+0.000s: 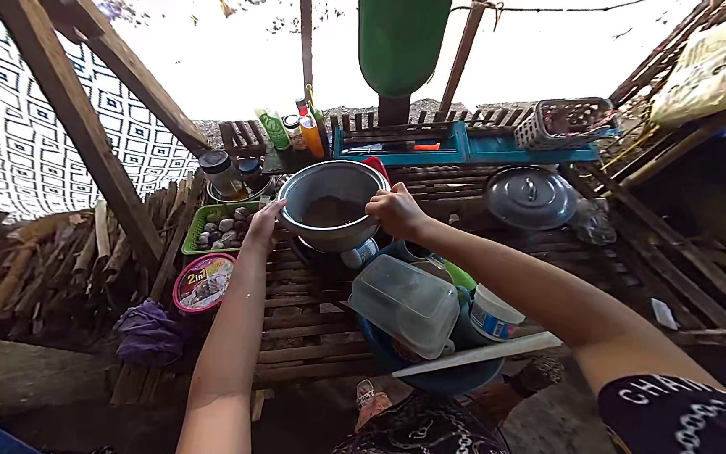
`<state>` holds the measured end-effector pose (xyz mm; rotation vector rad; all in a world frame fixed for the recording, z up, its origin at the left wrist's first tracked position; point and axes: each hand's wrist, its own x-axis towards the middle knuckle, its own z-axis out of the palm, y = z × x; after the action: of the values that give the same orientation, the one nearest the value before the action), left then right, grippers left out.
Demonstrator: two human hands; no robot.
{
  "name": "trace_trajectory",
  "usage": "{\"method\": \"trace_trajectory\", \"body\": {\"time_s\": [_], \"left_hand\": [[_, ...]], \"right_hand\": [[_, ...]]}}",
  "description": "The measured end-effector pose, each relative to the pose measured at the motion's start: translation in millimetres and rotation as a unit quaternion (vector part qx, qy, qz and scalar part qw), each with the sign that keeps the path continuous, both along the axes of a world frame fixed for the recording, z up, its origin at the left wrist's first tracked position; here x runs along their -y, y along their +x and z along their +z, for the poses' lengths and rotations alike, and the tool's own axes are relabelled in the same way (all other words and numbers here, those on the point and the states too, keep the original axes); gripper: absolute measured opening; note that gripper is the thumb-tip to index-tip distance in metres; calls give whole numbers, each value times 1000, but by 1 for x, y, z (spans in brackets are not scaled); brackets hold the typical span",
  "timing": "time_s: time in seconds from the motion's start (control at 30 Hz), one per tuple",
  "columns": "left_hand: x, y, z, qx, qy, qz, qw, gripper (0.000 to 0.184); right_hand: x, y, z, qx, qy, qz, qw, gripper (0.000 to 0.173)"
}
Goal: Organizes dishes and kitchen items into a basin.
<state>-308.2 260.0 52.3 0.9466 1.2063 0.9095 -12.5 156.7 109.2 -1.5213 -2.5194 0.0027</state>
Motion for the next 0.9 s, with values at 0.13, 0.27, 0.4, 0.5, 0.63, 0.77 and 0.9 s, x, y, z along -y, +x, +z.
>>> {"method": "trace_trajectory", "body": {"time_s": [0.13, 0.27, 0.4, 0.5, 0.63, 0.77, 0.9], "left_hand": [[-17, 27, 0, -20, -11, -14, 1000, 63], [-32, 35, 2, -54, -54, -2, 997, 82], [-42, 29, -3, -72, -51, 17, 996, 83], [-37, 26, 1, -58, -54, 22, 997, 82], [-39, 12, -6, -33, -64, 79, 994, 81], [-41, -5, -12, -19, -82, 103, 991, 78], [-39, -9, -7, -22, -83, 96, 992, 80]], "right_hand": [[-7, 0, 19, 49, -97, -74, 991, 30], [-11, -5, 34, 40, -109, -76, 990, 53], [-19, -23, 41, 62, -127, -80, 987, 43], [-24, -31, 38, 83, -115, -81, 987, 47], [-28, -33, 35, 74, -100, -81, 989, 71], [-29, -29, 43, 62, -118, -83, 988, 72], [-30, -31, 41, 73, -123, -71, 987, 68]]}}
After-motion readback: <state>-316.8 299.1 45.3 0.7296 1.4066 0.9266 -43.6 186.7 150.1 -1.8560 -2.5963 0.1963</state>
